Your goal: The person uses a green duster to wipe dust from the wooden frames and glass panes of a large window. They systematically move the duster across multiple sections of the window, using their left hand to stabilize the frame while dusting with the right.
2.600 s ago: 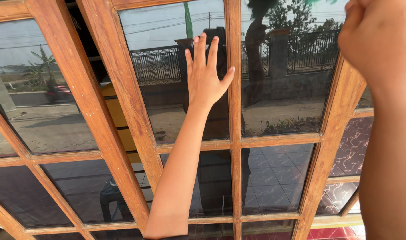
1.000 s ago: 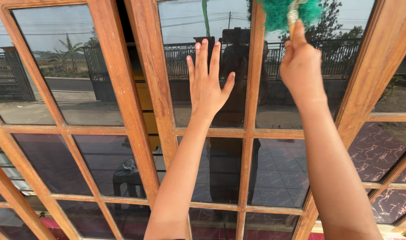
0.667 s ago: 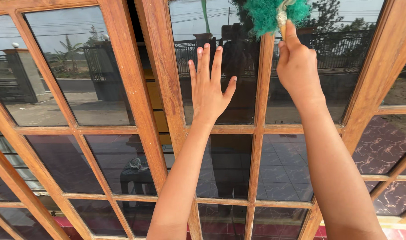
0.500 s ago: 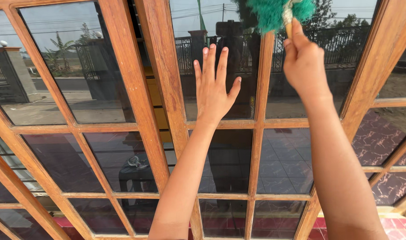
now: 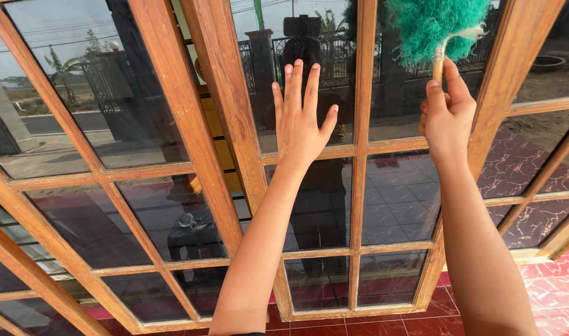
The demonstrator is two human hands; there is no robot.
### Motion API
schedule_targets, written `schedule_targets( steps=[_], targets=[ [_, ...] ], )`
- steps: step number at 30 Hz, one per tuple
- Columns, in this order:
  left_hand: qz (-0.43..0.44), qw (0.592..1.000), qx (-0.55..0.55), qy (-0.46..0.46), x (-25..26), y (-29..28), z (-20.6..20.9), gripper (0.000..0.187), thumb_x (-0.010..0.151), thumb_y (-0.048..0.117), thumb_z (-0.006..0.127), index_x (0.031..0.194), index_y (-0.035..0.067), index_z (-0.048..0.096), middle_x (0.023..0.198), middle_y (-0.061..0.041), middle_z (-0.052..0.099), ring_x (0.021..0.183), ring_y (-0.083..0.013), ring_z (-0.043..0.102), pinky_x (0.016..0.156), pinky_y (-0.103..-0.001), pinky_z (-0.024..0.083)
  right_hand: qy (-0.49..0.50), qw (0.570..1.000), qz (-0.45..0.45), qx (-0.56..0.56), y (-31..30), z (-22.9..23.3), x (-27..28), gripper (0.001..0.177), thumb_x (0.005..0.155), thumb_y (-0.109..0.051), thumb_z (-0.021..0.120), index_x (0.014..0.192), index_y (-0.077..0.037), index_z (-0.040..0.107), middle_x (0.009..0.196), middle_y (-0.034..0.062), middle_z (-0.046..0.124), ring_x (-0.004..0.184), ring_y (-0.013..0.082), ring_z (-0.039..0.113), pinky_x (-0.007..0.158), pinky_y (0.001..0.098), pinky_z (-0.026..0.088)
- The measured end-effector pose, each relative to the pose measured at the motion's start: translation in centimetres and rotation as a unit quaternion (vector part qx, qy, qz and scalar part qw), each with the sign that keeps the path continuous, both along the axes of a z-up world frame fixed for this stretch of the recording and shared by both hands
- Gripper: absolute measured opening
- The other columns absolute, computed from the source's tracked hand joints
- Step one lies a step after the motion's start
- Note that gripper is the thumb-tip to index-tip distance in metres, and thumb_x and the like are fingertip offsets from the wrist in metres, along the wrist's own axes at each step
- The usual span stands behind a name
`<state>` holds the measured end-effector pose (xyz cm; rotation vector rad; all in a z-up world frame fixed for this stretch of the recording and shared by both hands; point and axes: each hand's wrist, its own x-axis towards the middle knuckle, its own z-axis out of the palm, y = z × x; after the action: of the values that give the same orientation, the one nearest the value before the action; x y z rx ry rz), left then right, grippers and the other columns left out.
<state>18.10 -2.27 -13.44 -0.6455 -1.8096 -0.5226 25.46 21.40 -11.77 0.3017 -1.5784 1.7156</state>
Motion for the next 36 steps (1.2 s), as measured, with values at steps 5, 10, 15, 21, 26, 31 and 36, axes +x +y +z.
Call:
schedule_targets(
  steps=[5, 10, 15, 21, 26, 31, 36],
  targets=[
    [-0.014, 1.0, -0.002, 0.001, 0.6, 1.3, 0.3, 0.079, 0.098, 0.035, 0.071, 0.163, 0.013, 0.032, 0.171, -0.017, 0.024, 0.162, -0.0339, 0.019, 0.132, -0.06, 0.017, 0.003, 0.998, -0.058, 0.017, 1.9, -1.3, -0.3, 0.046, 0.112, -0.013, 0.056, 0.158, -0.012, 0.049, 0.069, -0.0087, 0.046, 0.054, -0.0008, 0.038, 0.045, 0.0216, 0.027],
    [-0.019, 1.0, -0.007, 0.005, 0.5, 3.2, 0.9, 0.079, 0.097, 0.035, 0.072, 0.162, 0.013, 0.032, 0.17, -0.017, 0.024, 0.161, -0.0343, 0.02, 0.131, -0.06, 0.018, 0.021, 0.995, -0.093, 0.034, 4.3, -1.7, -1.2, 0.043, 0.111, -0.01, 0.057, 0.153, -0.011, 0.05, 0.07, -0.0075, 0.051, 0.054, 0.0005, 0.043, 0.046, 0.0228, 0.031],
    [-0.019, 1.0, -0.009, 0.008, -0.4, 6.2, 1.5, 0.08, 0.096, 0.036, 0.072, 0.162, 0.012, 0.033, 0.169, -0.018, 0.025, 0.16, -0.0347, 0.021, 0.131, -0.059, 0.018, 0.062, 0.973, -0.192, 0.112, 7.7, -1.5, -2.8, 0.036, 0.113, -0.008, 0.06, 0.147, -0.009, 0.049, 0.07, -0.0048, 0.052, 0.059, 0.0017, 0.044, 0.054, 0.0239, 0.032],
    [-0.01, 1.0, -0.001, 0.027, -2.5, 11.6, 2.2, 0.079, 0.097, 0.036, 0.071, 0.162, 0.011, 0.033, 0.169, -0.019, 0.027, 0.16, -0.0352, 0.023, 0.13, -0.059, 0.019, 0.068, 0.958, -0.231, 0.157, 13.1, 0.3, -3.8, 0.031, 0.114, -0.008, 0.059, 0.144, -0.007, 0.051, 0.07, -0.0032, 0.053, 0.061, 0.0037, 0.044, 0.056, 0.0254, 0.033],
    [0.0, 0.999, 0.014, 0.038, -3.7, 16.4, 2.0, 0.078, 0.097, 0.037, 0.07, 0.161, 0.013, 0.033, 0.168, -0.017, 0.028, 0.159, -0.0346, 0.024, 0.13, -0.058, 0.021, 0.066, 0.942, -0.259, 0.204, 16.5, 1.1, -3.6, 0.031, 0.116, -0.011, 0.059, 0.147, -0.008, 0.053, 0.066, 0.0008, 0.051, 0.059, 0.0052, 0.044, 0.056, 0.0268, 0.035],
    [0.037, 0.999, 0.014, 0.01, -3.7, 18.1, 1.5, 0.077, 0.097, 0.038, 0.069, 0.161, 0.013, 0.034, 0.168, -0.016, 0.029, 0.159, -0.0342, 0.025, 0.129, -0.058, 0.021, 0.082, 0.934, -0.255, 0.237, 17.0, 0.8, -3.9, 0.03, 0.114, -0.011, 0.058, 0.144, -0.007, 0.054, 0.065, 0.0027, 0.054, 0.054, 0.0085, 0.046, 0.053, 0.0284, 0.035],
    [0.064, 0.998, 0.018, 0.005, -3.7, 17.9, 1.5, 0.078, 0.097, 0.039, 0.07, 0.161, 0.014, 0.033, 0.168, -0.017, 0.028, 0.159, -0.0339, 0.024, 0.13, -0.057, 0.019, 0.093, 0.929, -0.255, 0.25, 17.5, 1.1, -4.6, 0.029, 0.116, -0.009, 0.059, 0.144, -0.006, 0.054, 0.069, 0.0061, 0.055, 0.055, 0.0106, 0.048, 0.053, 0.0295, 0.036]
  ],
)
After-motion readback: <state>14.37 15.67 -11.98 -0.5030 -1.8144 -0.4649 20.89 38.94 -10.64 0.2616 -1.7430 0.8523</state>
